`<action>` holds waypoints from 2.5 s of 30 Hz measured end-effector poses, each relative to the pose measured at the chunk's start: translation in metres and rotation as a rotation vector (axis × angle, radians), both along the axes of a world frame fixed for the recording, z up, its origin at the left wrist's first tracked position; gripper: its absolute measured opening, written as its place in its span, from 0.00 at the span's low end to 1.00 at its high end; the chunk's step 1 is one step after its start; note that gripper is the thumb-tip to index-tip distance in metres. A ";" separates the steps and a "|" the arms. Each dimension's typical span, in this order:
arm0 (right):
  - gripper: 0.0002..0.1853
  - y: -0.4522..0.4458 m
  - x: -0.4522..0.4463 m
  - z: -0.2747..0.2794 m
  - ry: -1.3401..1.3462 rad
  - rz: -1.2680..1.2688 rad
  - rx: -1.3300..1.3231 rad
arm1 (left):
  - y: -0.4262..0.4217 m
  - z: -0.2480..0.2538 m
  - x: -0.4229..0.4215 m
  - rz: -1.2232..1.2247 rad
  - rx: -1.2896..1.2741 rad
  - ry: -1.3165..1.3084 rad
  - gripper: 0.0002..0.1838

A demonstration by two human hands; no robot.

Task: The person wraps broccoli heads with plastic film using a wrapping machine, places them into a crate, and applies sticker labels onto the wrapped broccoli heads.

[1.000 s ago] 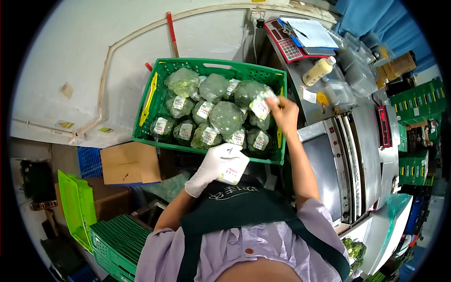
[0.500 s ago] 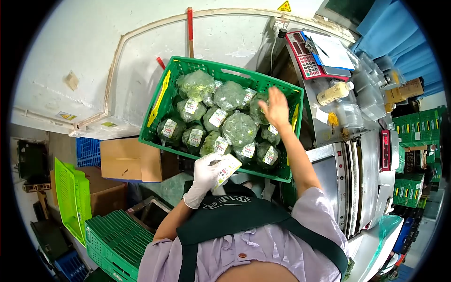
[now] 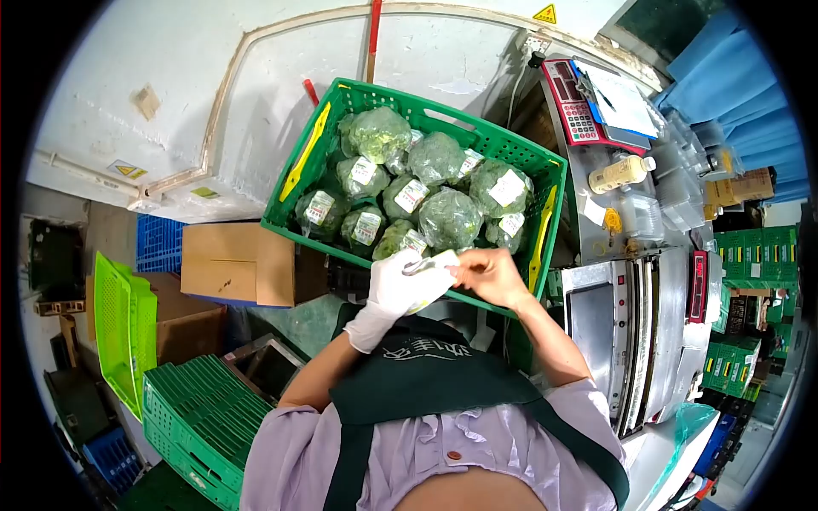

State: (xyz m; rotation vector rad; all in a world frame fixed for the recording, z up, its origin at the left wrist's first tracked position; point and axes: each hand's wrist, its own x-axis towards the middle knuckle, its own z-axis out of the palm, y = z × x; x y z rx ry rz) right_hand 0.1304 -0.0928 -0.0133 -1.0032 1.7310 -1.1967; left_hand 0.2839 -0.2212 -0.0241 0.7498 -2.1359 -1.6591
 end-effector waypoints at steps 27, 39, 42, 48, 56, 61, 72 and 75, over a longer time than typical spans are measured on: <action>0.29 -0.038 -0.022 -0.070 -0.018 -0.342 -0.081 | -0.013 0.003 0.009 0.087 0.520 0.281 0.19; 0.11 -0.102 -0.073 -0.021 0.307 -0.389 -0.038 | -0.055 0.002 0.032 -0.028 0.515 -0.013 0.10; 0.14 -0.145 -0.125 -0.046 0.408 -0.422 0.051 | -0.068 0.009 0.040 0.045 0.451 0.016 0.10; 0.28 -0.171 -0.138 -0.075 1.057 -0.391 0.430 | -0.083 0.008 0.042 0.174 0.701 -0.067 0.09; 0.40 -0.186 -0.119 -0.159 1.067 -0.261 0.192 | -0.092 0.005 0.033 0.192 0.764 -0.054 0.08; 0.43 -0.167 -0.079 -0.061 0.500 -0.175 0.079 | -0.088 -0.005 0.028 0.206 0.677 0.023 0.08; 0.11 -0.109 0.012 0.010 0.045 0.098 0.097 | -0.098 0.001 0.028 -0.110 -0.178 0.253 0.30; 0.13 -0.107 0.018 0.009 0.189 0.096 0.064 | -0.089 -0.012 0.026 0.009 0.087 0.228 0.15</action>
